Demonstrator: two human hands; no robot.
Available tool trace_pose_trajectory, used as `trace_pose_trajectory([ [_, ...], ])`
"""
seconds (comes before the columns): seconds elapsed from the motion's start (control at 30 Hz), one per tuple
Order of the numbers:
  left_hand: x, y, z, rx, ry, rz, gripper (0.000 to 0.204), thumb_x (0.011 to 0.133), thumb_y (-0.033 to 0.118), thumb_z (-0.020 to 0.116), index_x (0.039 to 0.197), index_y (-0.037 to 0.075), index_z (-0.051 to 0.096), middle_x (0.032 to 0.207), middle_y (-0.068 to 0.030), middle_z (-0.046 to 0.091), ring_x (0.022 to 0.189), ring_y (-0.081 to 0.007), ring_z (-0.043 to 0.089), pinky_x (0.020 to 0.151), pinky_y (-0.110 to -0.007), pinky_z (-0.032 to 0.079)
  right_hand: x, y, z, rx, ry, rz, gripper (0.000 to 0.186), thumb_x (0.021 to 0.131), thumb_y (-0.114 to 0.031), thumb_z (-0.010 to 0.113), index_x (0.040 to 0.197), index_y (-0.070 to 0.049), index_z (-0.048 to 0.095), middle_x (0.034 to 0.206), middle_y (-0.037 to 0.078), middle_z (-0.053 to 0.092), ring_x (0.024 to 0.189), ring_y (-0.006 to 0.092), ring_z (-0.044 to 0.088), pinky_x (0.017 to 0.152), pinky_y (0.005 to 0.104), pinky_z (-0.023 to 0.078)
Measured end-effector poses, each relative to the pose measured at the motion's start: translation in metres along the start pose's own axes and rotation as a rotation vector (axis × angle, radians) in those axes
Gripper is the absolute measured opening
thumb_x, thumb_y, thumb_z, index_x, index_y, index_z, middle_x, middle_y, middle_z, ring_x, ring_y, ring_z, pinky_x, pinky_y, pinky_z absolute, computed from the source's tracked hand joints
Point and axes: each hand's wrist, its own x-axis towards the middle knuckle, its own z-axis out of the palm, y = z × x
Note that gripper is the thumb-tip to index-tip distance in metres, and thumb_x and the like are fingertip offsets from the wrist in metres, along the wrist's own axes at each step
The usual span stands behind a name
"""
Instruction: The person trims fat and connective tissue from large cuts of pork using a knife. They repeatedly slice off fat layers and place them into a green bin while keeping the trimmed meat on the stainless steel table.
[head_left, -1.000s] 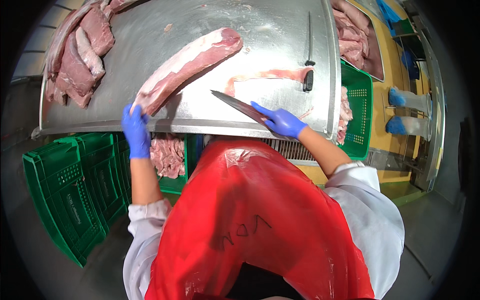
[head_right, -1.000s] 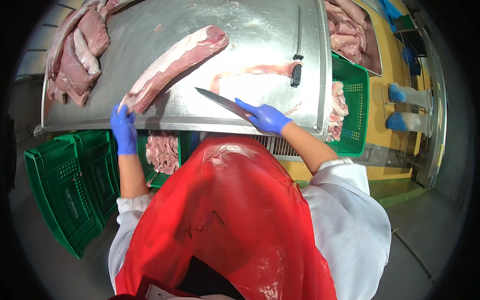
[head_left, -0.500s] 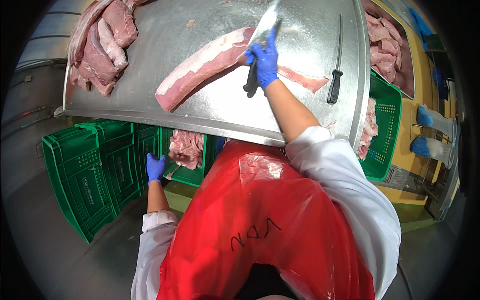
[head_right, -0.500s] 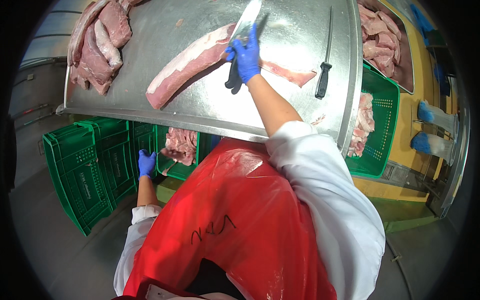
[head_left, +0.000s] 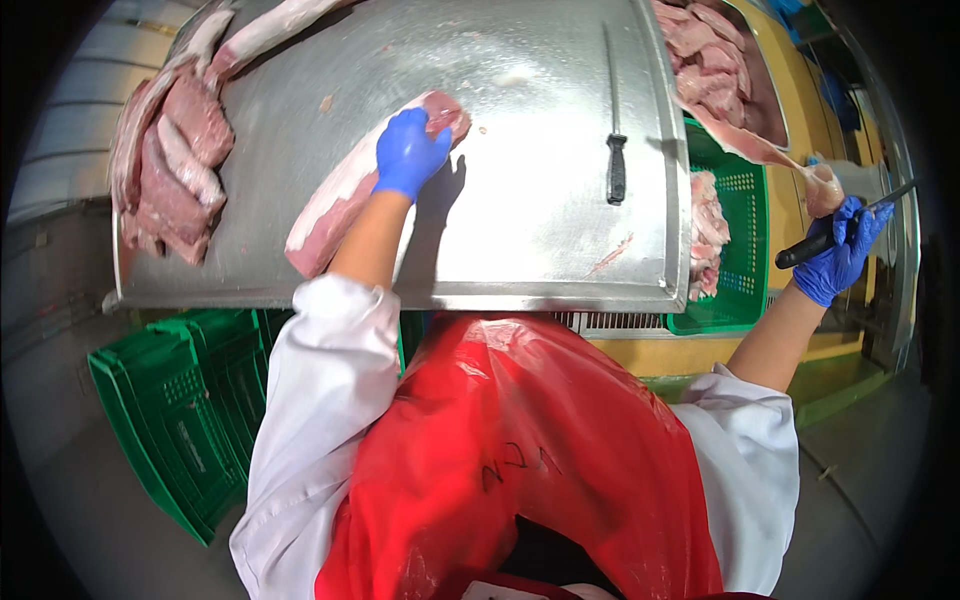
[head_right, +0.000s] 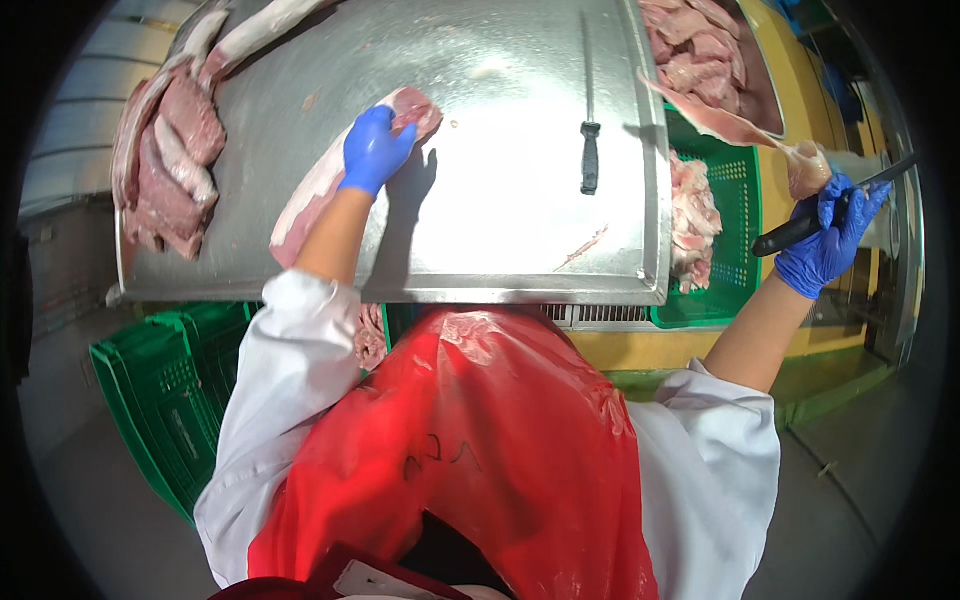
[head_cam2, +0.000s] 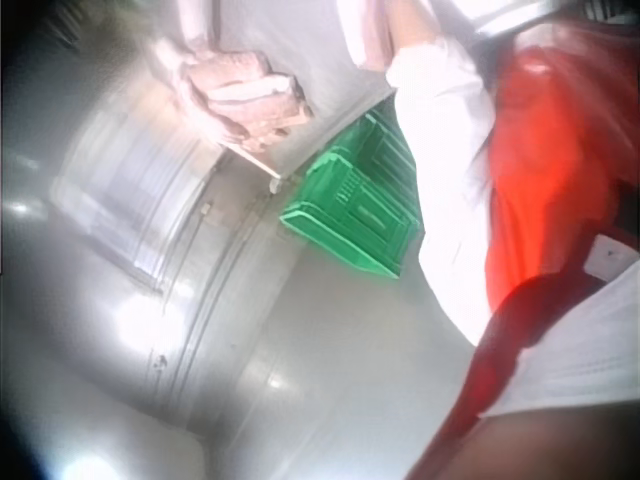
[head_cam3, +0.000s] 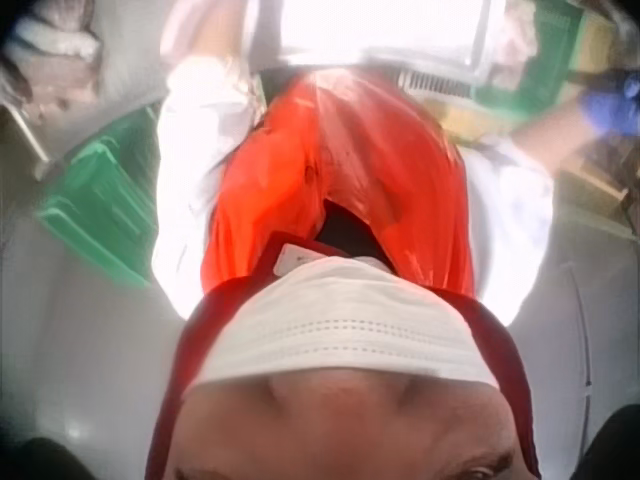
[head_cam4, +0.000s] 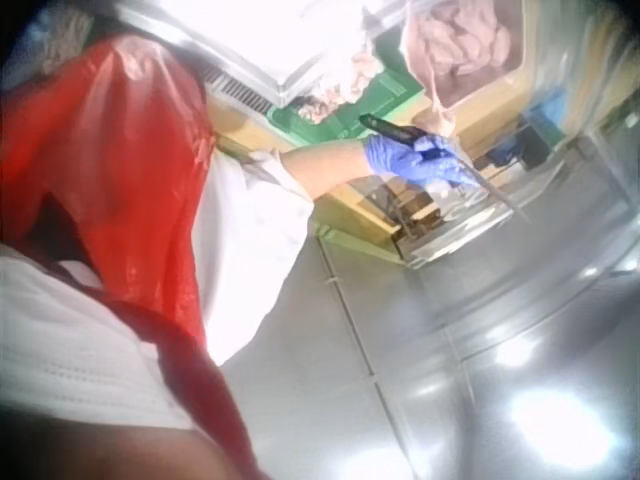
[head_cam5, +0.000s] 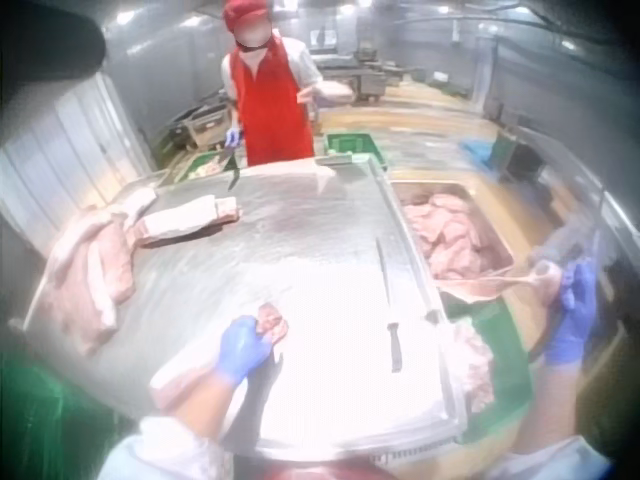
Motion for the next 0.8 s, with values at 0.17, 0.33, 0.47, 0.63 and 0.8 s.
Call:
trace_pose_trajectory([
  [0.17, 0.065, 0.038, 0.018, 0.027, -0.358, -0.129, 0.037, 0.082, 0.035, 0.065, 0.098, 0.003, 0.075, 0.103, -0.0247, 0.071, 0.099, -0.0387, 0.069, 0.087, -0.044, 0.055, -0.051, 0.024, -0.050, -1.214, 0.183, 0.053, 0.073, 0.098, -0.006, 0.060, 0.160, -0.018, 0.025, 0.102, 0.007, 0.062, 0.073, 0.0107, 0.058, 0.065, 0.0264, 0.052],
  [0.33, 0.071, -0.014, 0.029, 0.003, -0.227, -0.101, 0.035, 0.080, 0.035, 0.068, 0.095, 0.003, 0.075, 0.099, -0.0244, 0.071, 0.099, -0.0388, 0.069, 0.086, -0.044, 0.055, -0.146, 0.110, -0.024, -1.172, 0.192, 0.213, 0.074, 0.098, -0.008, 0.060, 0.161, -0.021, 0.023, 0.092, 0.003, 0.064, 0.063, 0.0081, 0.058, 0.055, 0.0249, 0.051],
  [0.47, 0.083, -0.038, 0.039, -0.203, -0.279, -0.121, 0.032, 0.076, 0.033, 0.071, 0.085, 0.002, 0.073, 0.089, -0.0232, 0.071, 0.086, -0.0383, 0.070, 0.079, -0.045, 0.055, -0.187, 0.241, 0.047, -0.690, 0.004, 0.780, 0.064, 0.099, -0.024, 0.064, 0.156, -0.020, 0.036, 0.081, -0.001, 0.058, 0.059, 0.0059, 0.055, 0.051, 0.0227, 0.051],
  [0.63, 0.086, -0.077, 0.056, -0.428, -0.298, -0.175, 0.020, 0.079, 0.019, 0.069, 0.079, 0.000, 0.070, 0.073, -0.0142, 0.071, 0.070, -0.0209, 0.072, 0.067, -0.037, 0.057, -0.164, 0.368, 0.177, -0.706, -0.370, 0.716, 0.073, 0.098, -0.022, 0.058, 0.160, -0.032, 0.022, 0.101, 0.014, 0.068, 0.070, 0.0166, 0.068, 0.062, 0.0312, 0.060],
  [0.8, 0.083, -0.048, 0.026, -0.214, -0.346, -0.066, 0.014, 0.082, 0.020, 0.068, 0.083, 0.006, 0.073, 0.082, -0.0107, 0.076, 0.077, -0.0305, 0.075, 0.077, -0.041, 0.060, -0.167, 0.396, 0.195, -0.937, -0.541, 0.897, 0.083, 0.097, -0.027, 0.059, 0.160, -0.032, 0.005, 0.107, 0.020, 0.073, 0.076, 0.0292, 0.075, 0.072, 0.0397, 0.062],
])
